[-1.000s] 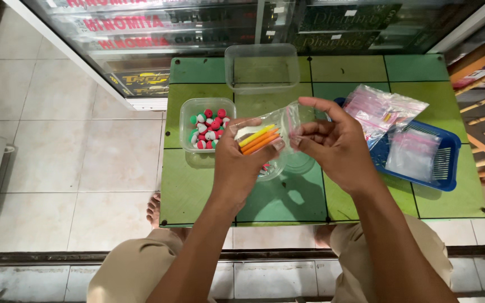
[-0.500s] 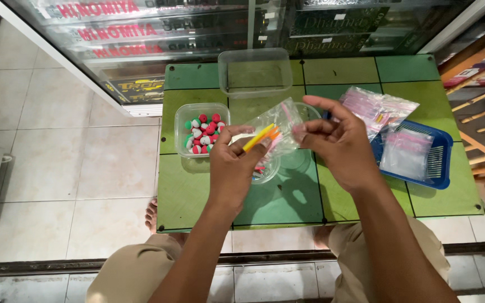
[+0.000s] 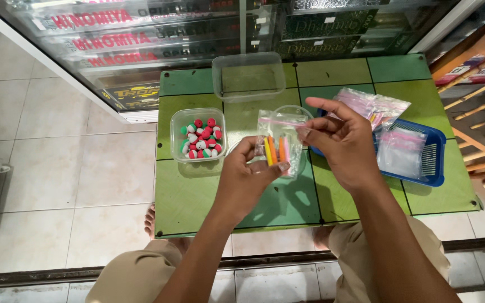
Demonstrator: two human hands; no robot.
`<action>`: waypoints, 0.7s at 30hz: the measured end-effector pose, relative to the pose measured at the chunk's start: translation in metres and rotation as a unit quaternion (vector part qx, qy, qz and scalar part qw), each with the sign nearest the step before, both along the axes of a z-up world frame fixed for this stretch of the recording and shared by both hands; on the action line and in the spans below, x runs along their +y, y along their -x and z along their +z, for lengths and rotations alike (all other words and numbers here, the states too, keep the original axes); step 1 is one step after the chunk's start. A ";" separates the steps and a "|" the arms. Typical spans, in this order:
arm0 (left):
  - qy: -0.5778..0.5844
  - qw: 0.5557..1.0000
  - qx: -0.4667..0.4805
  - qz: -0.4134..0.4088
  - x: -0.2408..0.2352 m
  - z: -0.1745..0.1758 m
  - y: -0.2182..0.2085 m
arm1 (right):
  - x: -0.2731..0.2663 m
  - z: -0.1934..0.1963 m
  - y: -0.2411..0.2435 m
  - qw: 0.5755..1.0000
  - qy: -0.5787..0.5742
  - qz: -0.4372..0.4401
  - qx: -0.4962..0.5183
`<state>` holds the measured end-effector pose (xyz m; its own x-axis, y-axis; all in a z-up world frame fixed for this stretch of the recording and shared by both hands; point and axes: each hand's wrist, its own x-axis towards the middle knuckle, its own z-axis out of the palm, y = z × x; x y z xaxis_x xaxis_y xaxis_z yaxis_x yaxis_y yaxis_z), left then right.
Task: The person packs colorful plastic sticks and small round objects into clear plastic bags. They open the bags, insert the items one by one, and place the filled bags into a blue basket.
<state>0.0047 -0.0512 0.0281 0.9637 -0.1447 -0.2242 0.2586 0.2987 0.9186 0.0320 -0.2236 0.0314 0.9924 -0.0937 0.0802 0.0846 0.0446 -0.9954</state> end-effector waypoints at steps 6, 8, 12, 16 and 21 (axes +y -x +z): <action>-0.010 1.000 0.004 -0.005 -0.001 -0.005 -0.002 | 0.001 0.000 0.001 1.000 -0.002 -0.011 -0.003; -0.006 1.000 0.005 -0.007 -0.001 -0.006 -0.001 | 0.000 -0.001 0.000 1.000 -0.003 -0.016 -0.003; -0.012 1.000 0.005 -0.014 0.000 -0.009 0.000 | 0.001 -0.004 0.000 0.999 -0.015 -0.033 0.001; -0.018 1.000 0.007 -0.020 0.001 -0.003 0.001 | -0.001 -0.003 -0.001 0.999 -0.013 -0.045 0.008; -0.025 0.999 0.005 -0.042 0.001 -0.001 0.002 | 0.002 0.006 0.004 1.000 -0.001 -0.015 0.011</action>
